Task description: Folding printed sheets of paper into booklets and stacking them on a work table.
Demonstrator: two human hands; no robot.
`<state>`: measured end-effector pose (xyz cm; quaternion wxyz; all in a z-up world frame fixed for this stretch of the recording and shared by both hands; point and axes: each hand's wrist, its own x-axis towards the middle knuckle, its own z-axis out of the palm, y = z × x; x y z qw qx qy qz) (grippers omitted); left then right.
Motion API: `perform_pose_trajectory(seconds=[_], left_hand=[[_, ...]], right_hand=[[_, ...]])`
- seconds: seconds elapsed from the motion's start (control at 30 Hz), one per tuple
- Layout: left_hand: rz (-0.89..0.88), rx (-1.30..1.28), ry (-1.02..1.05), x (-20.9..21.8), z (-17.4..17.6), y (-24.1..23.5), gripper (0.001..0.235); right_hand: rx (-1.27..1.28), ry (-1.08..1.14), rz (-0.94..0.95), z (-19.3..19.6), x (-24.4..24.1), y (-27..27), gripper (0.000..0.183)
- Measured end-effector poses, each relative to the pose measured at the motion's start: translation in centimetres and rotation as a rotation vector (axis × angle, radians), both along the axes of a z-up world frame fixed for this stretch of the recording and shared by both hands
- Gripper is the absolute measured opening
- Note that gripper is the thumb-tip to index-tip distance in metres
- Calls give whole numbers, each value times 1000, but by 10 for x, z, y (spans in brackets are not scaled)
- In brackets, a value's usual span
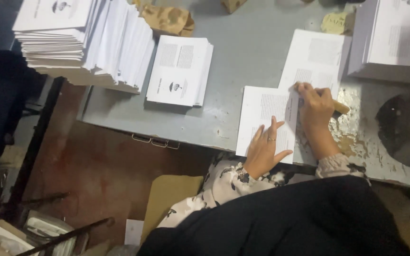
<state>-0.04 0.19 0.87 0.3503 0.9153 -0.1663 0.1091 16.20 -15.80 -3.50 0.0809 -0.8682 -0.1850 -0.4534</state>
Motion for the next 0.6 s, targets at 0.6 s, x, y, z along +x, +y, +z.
perform_pose_trajectory(seconds=[0.6], left_hand=[[-99, 7, 86, -4, 8, 1, 162]], right_hand=[[407, 803, 177, 74, -164, -38, 24]])
